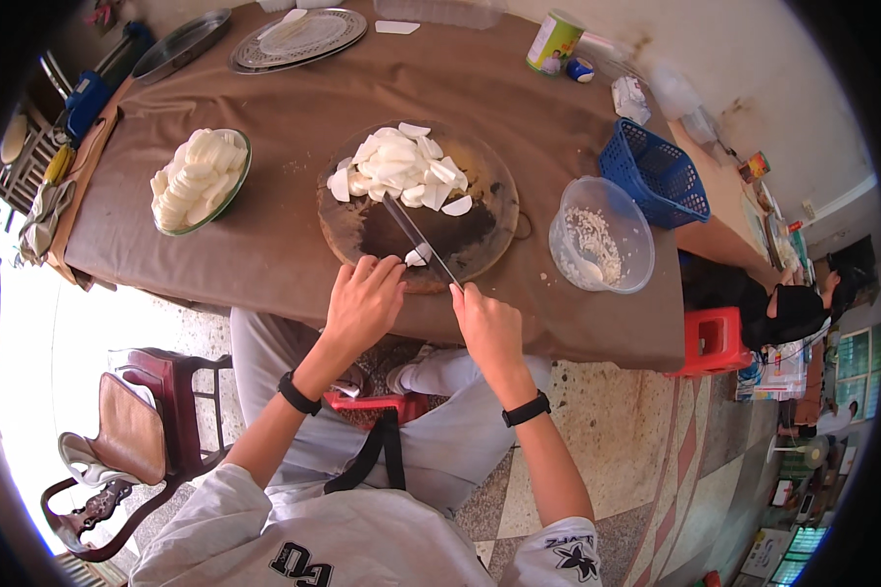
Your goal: The recorder uses a large knife to chop white round vegetables on a wooden cutting board.
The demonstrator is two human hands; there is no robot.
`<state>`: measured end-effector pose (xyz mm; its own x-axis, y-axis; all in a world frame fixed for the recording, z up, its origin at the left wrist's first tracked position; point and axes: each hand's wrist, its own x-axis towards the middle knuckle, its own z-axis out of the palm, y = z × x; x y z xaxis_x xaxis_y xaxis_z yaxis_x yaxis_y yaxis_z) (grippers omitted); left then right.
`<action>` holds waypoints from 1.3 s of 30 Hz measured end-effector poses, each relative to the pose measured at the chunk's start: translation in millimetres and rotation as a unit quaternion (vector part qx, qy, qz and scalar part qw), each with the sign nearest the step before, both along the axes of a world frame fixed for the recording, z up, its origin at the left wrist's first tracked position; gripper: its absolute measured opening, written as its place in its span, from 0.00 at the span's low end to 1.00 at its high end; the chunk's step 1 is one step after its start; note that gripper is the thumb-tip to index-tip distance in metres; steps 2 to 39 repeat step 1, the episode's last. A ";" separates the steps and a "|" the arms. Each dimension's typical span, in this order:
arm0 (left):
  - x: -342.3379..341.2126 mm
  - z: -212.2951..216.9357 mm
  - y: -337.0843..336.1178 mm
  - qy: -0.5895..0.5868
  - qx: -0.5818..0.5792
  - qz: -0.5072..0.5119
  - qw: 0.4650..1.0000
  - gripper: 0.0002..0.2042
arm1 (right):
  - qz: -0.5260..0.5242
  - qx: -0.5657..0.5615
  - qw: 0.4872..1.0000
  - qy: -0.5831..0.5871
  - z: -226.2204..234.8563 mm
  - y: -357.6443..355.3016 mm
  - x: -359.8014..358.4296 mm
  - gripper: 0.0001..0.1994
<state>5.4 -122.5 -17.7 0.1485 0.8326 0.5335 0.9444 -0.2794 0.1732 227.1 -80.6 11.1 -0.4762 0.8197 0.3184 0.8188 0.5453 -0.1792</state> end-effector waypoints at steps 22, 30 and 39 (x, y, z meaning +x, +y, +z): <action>-3.0 -1.0 -1.7 0.002 -0.018 0.005 1.000 0.19 | 0.003 -0.002 1.000 -0.010 1.9 -1.1 -1.5 0.19; -3.0 -1.0 -1.7 0.002 -0.018 0.005 1.000 0.19 | 0.003 -0.002 1.000 -0.010 1.9 -1.1 -1.5 0.19; -3.0 -1.0 -1.7 0.002 -0.018 0.005 1.000 0.19 | 0.003 -0.002 1.000 -0.010 1.9 -1.1 -1.5 0.19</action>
